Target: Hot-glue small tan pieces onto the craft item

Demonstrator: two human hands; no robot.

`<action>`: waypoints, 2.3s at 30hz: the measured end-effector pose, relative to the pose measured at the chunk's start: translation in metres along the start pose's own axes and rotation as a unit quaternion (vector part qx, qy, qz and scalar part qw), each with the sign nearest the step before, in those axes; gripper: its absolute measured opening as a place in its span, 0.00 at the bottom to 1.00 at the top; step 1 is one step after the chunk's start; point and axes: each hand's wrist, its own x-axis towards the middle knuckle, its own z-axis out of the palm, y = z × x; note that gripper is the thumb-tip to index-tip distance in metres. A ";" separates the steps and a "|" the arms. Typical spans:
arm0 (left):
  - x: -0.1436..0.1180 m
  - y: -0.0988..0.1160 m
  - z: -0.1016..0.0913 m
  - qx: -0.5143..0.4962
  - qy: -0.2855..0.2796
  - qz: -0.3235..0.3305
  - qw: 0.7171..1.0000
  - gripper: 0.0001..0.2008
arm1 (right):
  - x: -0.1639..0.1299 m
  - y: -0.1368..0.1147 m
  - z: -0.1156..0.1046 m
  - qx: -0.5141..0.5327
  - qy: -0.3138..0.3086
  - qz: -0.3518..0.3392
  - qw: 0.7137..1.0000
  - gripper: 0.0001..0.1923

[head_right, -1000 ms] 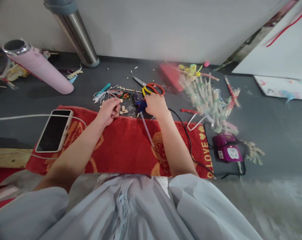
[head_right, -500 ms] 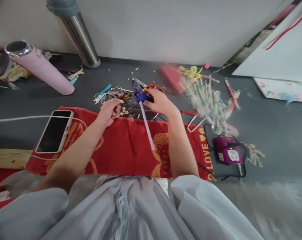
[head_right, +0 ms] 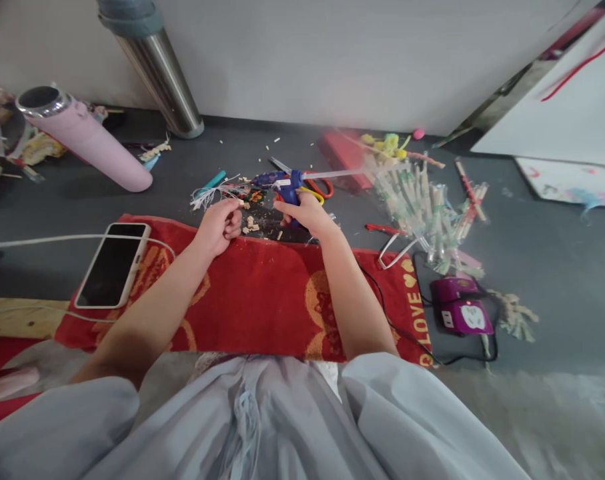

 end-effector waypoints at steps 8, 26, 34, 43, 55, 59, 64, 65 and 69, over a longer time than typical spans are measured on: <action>0.000 0.003 0.001 -0.039 0.018 -0.010 0.999 0.05 | -0.004 0.005 0.006 0.095 -0.061 0.001 0.994 0.17; 0.003 0.007 -0.001 -0.089 0.026 -0.038 0.995 0.10 | 0.000 0.016 -0.001 0.061 -0.120 -0.025 0.991 0.20; 0.003 0.007 -0.001 -0.098 0.024 -0.042 0.994 0.10 | -0.001 0.016 0.000 0.060 -0.133 -0.029 0.989 0.18; 0.003 0.006 -0.001 -0.092 0.025 -0.042 0.995 0.13 | 0.000 0.017 0.000 0.041 -0.131 -0.025 0.990 0.18; 0.003 0.007 -0.001 -0.092 0.022 -0.043 0.995 0.08 | 0.002 0.016 0.000 0.046 -0.133 -0.020 0.990 0.16; 0.003 0.007 -0.001 -0.093 0.025 -0.044 0.994 0.09 | 0.002 0.016 0.000 0.044 -0.134 -0.022 0.990 0.17; 0.003 0.007 -0.001 -0.101 0.024 -0.043 0.994 0.11 | 0.002 0.017 0.000 0.043 -0.131 -0.018 0.990 0.17; 0.003 0.007 -0.002 -0.103 0.022 -0.043 0.994 0.11 | 0.002 0.017 0.000 0.044 -0.131 -0.018 0.990 0.17; 0.003 0.007 -0.002 -0.111 0.019 -0.042 0.993 0.11 | 0.001 0.015 0.000 0.050 -0.120 -0.020 0.991 0.16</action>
